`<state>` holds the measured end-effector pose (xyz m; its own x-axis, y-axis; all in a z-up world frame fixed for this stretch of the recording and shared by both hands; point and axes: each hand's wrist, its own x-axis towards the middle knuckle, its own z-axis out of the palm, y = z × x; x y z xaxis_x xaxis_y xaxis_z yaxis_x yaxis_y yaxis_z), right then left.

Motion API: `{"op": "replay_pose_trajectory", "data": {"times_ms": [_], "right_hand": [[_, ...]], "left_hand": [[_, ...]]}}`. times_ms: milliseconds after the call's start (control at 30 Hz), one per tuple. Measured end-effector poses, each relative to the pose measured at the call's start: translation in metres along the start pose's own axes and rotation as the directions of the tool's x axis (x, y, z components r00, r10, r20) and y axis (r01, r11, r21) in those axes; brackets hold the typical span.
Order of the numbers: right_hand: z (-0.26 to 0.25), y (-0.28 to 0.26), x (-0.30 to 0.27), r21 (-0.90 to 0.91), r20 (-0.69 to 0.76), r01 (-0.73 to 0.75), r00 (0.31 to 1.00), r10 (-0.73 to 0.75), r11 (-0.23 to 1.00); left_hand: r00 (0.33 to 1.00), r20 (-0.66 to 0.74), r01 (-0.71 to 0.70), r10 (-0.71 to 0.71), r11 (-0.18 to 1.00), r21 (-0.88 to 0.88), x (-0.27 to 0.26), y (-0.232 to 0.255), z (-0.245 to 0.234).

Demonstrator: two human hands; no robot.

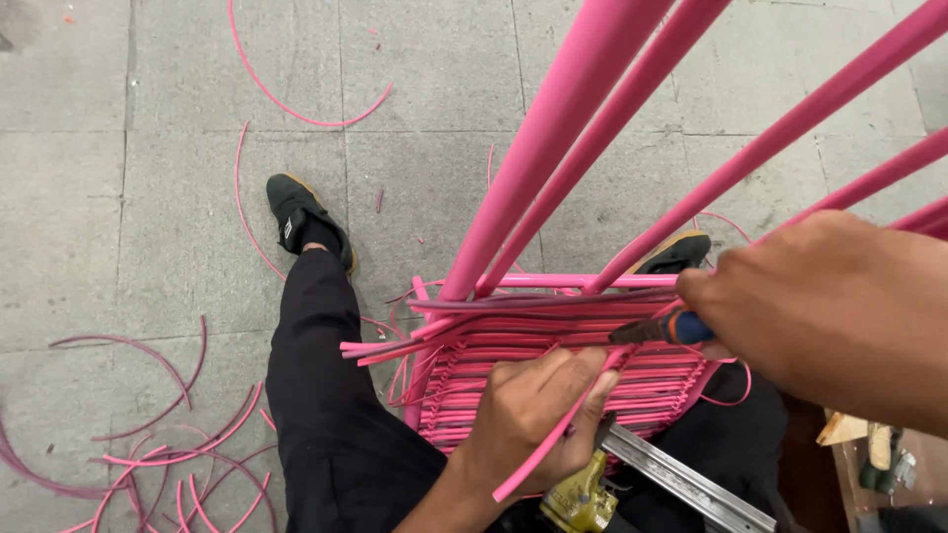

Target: Weaving pink plastic strips into a chair frame and securing them with a pneumatic staple gun.

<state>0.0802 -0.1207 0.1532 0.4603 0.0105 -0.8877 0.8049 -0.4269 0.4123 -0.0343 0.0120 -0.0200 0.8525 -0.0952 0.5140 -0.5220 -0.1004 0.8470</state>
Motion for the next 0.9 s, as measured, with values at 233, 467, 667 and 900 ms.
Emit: {"op": "replay_pose_trajectory", "data": {"times_ms": [233, 467, 667, 900], "right_hand": [[0.035, 0.015, 0.011, -0.084, -0.156, 0.035, 0.987, -0.048, 0.996], [0.006, 0.000, -0.005, -0.033, -0.041, -0.019, 0.999, 0.018, 0.999], [0.005, 0.004, 0.006, -0.156, -0.048, 0.052, 0.997, -0.060, 0.986], [-0.028, 0.003, 0.001, -0.100, -0.012, 0.035, 0.999, -0.036, 0.994]], "left_hand": [[1.000, 0.002, -0.011, 0.011, 1.000, 0.019, 0.002, 0.000, 0.002], [0.999, 0.009, -0.051, 0.051, 0.999, 0.015, -0.003, -0.003, 0.003], [0.995, 0.015, -0.097, 0.096, 0.993, 0.060, -0.007, -0.009, 0.005], [0.988, 0.004, -0.155, 0.155, 0.986, 0.061, -0.007, -0.016, 0.005]]}}
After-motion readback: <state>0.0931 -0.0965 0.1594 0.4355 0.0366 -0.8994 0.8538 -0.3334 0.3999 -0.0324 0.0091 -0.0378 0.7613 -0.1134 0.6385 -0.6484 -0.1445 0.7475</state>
